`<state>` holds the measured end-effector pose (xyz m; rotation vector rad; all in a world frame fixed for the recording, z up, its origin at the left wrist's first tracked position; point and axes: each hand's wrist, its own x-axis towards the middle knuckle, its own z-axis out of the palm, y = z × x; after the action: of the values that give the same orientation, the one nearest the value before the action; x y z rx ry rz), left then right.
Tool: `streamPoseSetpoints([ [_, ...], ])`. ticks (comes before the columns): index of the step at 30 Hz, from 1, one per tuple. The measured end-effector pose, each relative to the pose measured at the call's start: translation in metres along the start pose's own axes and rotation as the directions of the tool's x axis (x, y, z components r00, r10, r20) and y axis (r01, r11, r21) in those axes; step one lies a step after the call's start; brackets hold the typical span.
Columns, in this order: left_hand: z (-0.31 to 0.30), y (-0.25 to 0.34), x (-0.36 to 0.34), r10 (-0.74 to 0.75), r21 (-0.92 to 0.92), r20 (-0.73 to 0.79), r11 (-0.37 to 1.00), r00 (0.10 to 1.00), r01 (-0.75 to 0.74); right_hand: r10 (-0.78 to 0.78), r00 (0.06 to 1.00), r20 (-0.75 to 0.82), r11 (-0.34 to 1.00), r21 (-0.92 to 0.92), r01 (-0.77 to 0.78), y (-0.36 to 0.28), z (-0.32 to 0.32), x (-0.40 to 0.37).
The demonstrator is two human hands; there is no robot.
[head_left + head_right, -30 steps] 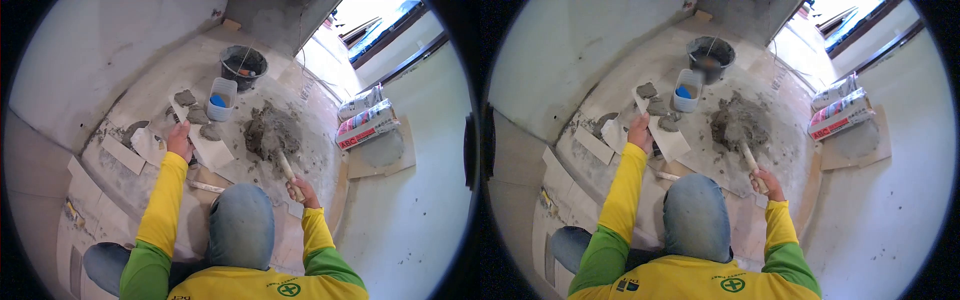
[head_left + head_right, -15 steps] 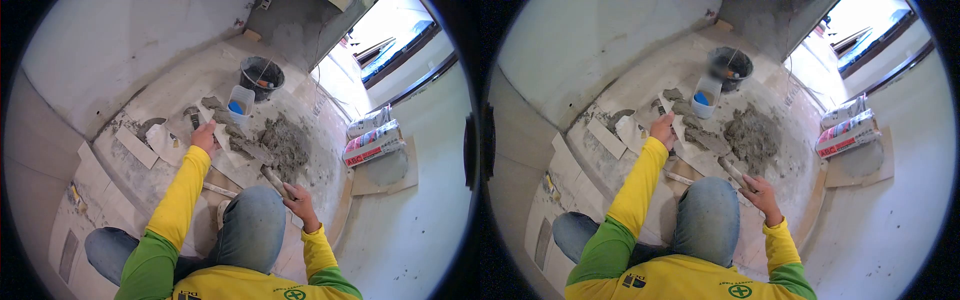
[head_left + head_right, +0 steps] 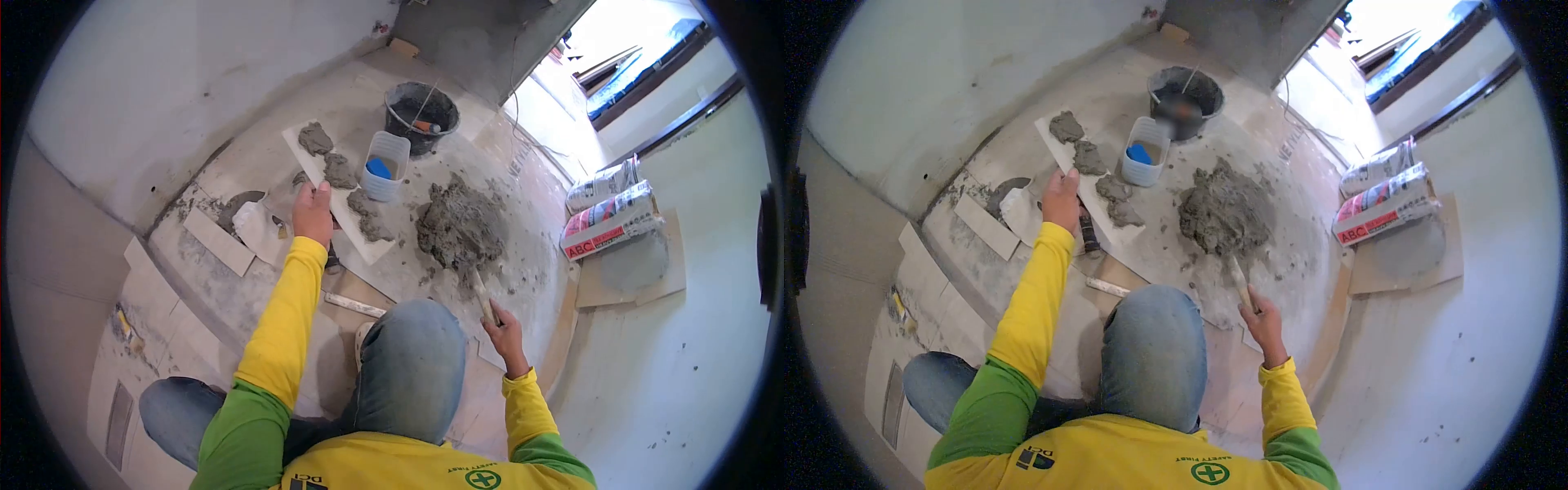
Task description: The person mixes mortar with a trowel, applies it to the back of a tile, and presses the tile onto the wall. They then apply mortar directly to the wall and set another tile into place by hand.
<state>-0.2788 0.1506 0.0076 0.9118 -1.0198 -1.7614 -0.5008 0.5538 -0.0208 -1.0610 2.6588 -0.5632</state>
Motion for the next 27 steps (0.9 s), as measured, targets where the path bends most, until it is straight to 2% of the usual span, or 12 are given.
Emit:
streamPoseSetpoints([
  [2, -0.004, -0.014, 0.009, 0.238, 0.232, -0.005, 0.945, 0.971, -0.231, -0.084, 0.986, -0.145, 0.941, 0.315, 0.127, 0.011, 0.012, 0.003],
  [6, -0.003, -0.018, 0.008, 0.284, 0.206, 0.008, 0.938, 0.959, -0.28, -0.171, 0.985, -0.034, 0.939, 0.297, 0.173, -0.03, -0.018, 0.003],
  [8, 0.002, -0.003, -0.003, 0.017, 0.121, -0.027, 0.993, 0.999, -0.014, -0.26, 0.964, 0.045, 0.945, 0.216, 0.245, -0.057, -0.031, 0.006],
  [12, -0.005, -0.025, 0.007, -0.101, -0.134, -0.124, 0.987, 0.987, 0.084, -0.18, 0.982, -0.052, 0.979, 0.088, 0.184, -0.048, -0.001, 0.012],
  [14, -0.017, -0.034, 0.014, -0.136, -0.182, -0.167, 0.978, 0.976, 0.105, -0.103, 0.962, -0.251, 0.962, 0.219, 0.16, -0.018, 0.024, 0.019],
  [15, -0.017, -0.032, 0.013, -0.145, -0.186, -0.16, 0.976, 0.976, 0.115, -0.096, 0.963, -0.253, 0.966, 0.211, 0.152, -0.013, 0.02, 0.021],
  [16, -0.018, -0.024, 0.01, -0.153, -0.169, -0.188, 0.978, 0.97, 0.122, 0.172, 0.983, -0.064, 0.947, 0.286, -0.147, -0.009, 0.015, 0.03],
  [17, -0.018, -0.019, 0.009, -0.156, -0.151, -0.216, 0.981, 0.964, 0.125, 0.414, 0.9, 0.137, 0.847, 0.305, -0.436, -0.006, 0.01, 0.04],
  [18, -0.02, -0.02, 0.01, -0.157, -0.151, -0.213, 0.98, 0.964, 0.127, 0.417, 0.899, 0.135, 0.846, 0.305, -0.438, 0.005, 0.007, 0.051],
  [20, -0.021, -0.022, 0.011, -0.139, -0.181, -0.237, 0.979, 0.962, 0.097, 0.366, 0.834, 0.414, 0.785, 0.345, -0.515, 0.032, 0.003, 0.079],
  [21, -0.02, -0.022, 0.011, -0.139, -0.185, -0.232, 0.978, 0.963, 0.097, 0.346, 0.751, 0.562, 0.508, 0.561, -0.654, 0.017, -0.011, 0.09],
  [27, -0.026, -0.031, 0.017, -0.171, -0.137, -0.199, 0.98, 0.965, 0.145, 0.256, 0.66, 0.706, 0.435, 0.526, -0.731, 0.009, -0.046, 0.113],
])
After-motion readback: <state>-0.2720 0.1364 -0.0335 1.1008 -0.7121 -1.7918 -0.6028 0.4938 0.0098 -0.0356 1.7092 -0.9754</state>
